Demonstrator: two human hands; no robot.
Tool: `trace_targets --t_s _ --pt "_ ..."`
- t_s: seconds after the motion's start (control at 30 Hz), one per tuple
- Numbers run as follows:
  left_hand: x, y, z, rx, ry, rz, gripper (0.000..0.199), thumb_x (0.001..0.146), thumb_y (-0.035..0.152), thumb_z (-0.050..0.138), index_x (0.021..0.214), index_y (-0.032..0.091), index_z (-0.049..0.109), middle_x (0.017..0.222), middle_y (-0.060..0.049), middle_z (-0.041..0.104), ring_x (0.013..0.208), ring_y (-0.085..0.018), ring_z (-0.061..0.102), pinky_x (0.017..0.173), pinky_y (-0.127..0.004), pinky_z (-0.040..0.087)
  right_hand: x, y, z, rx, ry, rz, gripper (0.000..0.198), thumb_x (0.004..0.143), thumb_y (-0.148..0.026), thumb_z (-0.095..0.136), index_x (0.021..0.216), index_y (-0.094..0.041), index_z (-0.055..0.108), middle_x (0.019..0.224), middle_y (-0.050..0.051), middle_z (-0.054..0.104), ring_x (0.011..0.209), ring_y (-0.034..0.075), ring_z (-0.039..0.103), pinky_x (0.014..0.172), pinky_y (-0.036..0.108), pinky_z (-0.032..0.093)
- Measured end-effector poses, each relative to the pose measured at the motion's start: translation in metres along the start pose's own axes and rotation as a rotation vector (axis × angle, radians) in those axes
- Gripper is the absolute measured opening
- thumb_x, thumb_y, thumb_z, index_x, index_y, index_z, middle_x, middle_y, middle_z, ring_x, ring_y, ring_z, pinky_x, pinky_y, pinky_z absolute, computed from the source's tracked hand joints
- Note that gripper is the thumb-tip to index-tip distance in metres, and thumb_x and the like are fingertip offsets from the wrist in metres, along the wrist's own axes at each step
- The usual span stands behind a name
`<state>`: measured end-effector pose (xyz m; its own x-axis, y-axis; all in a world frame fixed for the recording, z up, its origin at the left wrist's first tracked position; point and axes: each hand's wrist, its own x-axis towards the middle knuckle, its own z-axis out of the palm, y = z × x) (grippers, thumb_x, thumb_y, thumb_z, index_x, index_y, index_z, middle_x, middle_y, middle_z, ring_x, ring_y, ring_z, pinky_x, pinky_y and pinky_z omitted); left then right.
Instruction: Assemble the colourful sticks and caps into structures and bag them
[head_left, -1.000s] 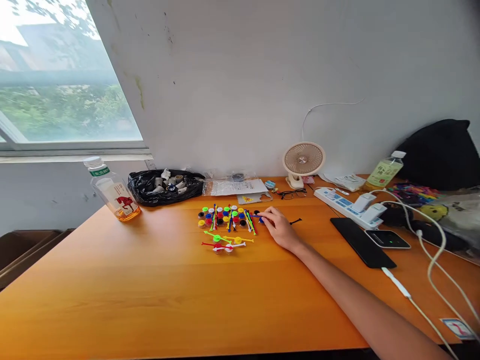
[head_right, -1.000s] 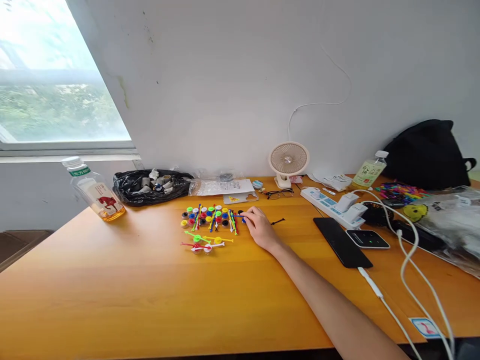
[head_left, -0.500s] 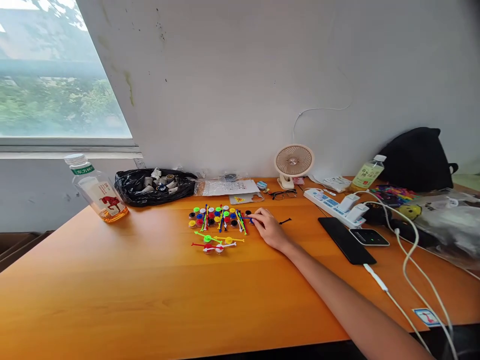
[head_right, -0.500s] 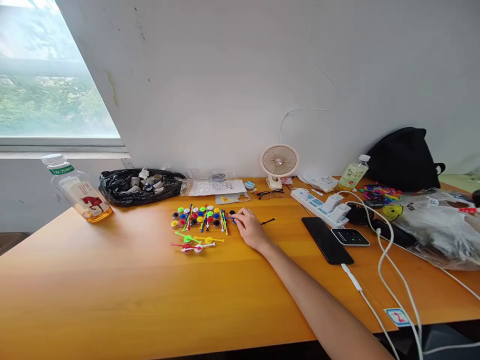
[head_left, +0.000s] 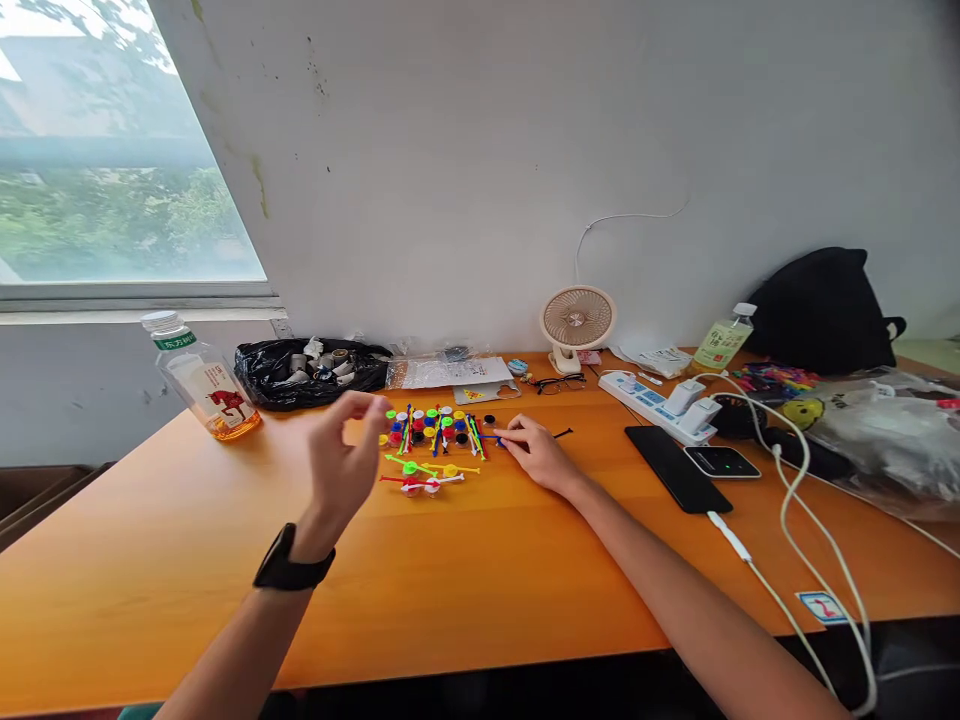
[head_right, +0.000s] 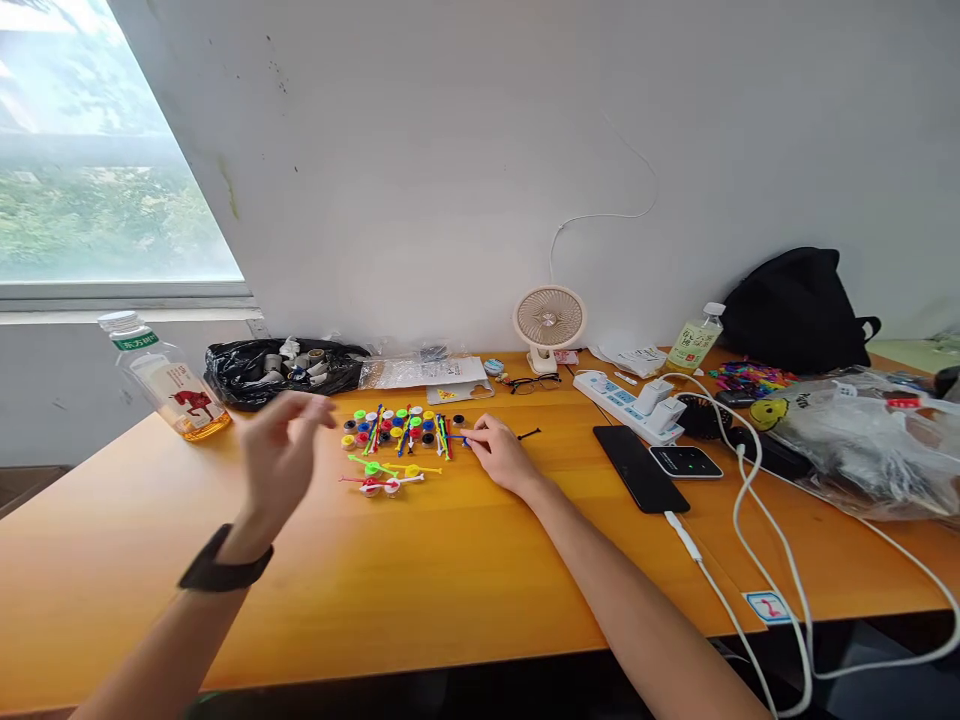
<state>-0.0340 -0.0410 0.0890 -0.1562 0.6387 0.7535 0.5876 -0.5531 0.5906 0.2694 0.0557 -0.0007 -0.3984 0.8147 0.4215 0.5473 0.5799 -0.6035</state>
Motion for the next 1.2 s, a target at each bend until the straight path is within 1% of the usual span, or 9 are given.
trace_targets --t_s 0.07,0.13,0.27,0.47,0.57,0.7,0.93,1.07,1.2 --pt "-0.012 -0.008 0.015 0.027 -0.274 0.087 0.019 0.102 0.033 0.061 0.102 0.018 0.074 0.098 -0.007 0.074 0.092 -0.021 0.068 0.087 -0.036 0.056 -0.002 0.000 -0.003 0.012 -0.014 0.038 0.028 0.099 -0.023 0.060 0.118 -0.021 0.081 0.096 0.006 0.063 0.086 0.019 0.062 0.081 0.033 0.050" --pt "-0.025 -0.015 0.030 0.069 -0.563 0.198 0.019 0.100 0.032 0.063 0.113 0.021 0.073 0.112 -0.009 0.074 0.104 -0.025 0.067 0.094 -0.040 0.053 -0.003 0.001 -0.005 0.026 -0.027 0.071 0.027 0.098 -0.023 0.062 0.116 -0.020 0.081 0.096 0.006 0.063 0.084 0.019 0.062 0.079 0.032 0.049" --pt "-0.045 -0.025 0.043 0.134 -0.739 0.282 0.024 0.101 0.034 0.062 0.122 0.025 0.071 0.122 -0.009 0.072 0.114 -0.028 0.064 0.100 -0.043 0.051 -0.003 0.003 -0.006 0.046 -0.050 0.111 0.025 0.094 -0.023 0.067 0.113 -0.020 0.082 0.095 0.006 0.065 0.083 0.018 0.063 0.077 0.031 0.047" --pt "-0.054 -0.042 0.026 0.030 -0.799 0.236 0.025 0.109 0.026 0.046 0.119 0.023 0.069 0.115 -0.009 0.069 0.106 -0.022 0.065 0.094 -0.035 0.052 -0.004 0.000 -0.006 0.059 -0.061 0.145 0.026 0.094 -0.020 0.065 0.114 -0.018 0.082 0.094 0.007 0.068 0.081 0.019 0.063 0.075 0.031 0.047" --pt "-0.055 -0.050 0.007 0.014 -0.800 0.194 0.023 0.108 0.026 0.048 0.115 0.023 0.069 0.113 -0.009 0.069 0.103 -0.021 0.065 0.092 -0.033 0.053 -0.002 0.000 -0.006 0.054 -0.049 0.134 0.025 0.093 -0.019 0.065 0.111 -0.017 0.083 0.095 0.008 0.069 0.081 0.018 0.064 0.075 0.031 0.048" --pt "-0.047 -0.044 -0.005 0.086 -0.750 0.264 0.017 0.101 0.030 0.062 0.113 0.023 0.070 0.116 -0.009 0.070 0.109 -0.025 0.062 0.098 -0.040 0.051 0.003 0.002 -0.005 0.069 -0.075 0.131 0.024 0.091 -0.020 0.066 0.106 -0.017 0.084 0.097 0.008 0.070 0.079 0.018 0.064 0.073 0.030 0.048" --pt "-0.017 -0.017 0.037 0.096 -0.676 0.380 0.017 0.101 0.026 0.061 0.114 0.023 0.071 0.113 -0.009 0.072 0.108 -0.026 0.062 0.096 -0.043 0.050 0.006 0.001 -0.002 0.071 -0.096 0.158 0.021 0.091 -0.018 0.065 0.100 -0.015 0.084 0.098 0.008 0.068 0.074 0.015 0.060 0.070 0.029 0.046" --pt "-0.018 -0.022 0.058 0.049 -0.649 0.372 0.013 0.099 0.020 0.061 0.106 0.024 0.071 0.107 -0.006 0.073 0.102 -0.024 0.064 0.092 -0.038 0.050 0.007 0.003 -0.005 0.076 -0.095 0.172 0.022 0.090 -0.019 0.067 0.103 -0.017 0.085 0.098 0.008 0.068 0.077 0.016 0.061 0.073 0.029 0.047" --pt "-0.031 -0.028 0.061 0.035 -0.641 0.349 0.011 0.099 0.019 0.060 0.099 0.023 0.070 0.098 -0.005 0.073 0.094 -0.022 0.064 0.086 -0.035 0.049 0.011 0.010 -0.010 0.146 -0.148 0.198 0.021 0.086 -0.024 0.073 0.100 -0.017 0.085 0.092 0.007 0.069 0.072 0.015 0.060 0.068 0.029 0.045"
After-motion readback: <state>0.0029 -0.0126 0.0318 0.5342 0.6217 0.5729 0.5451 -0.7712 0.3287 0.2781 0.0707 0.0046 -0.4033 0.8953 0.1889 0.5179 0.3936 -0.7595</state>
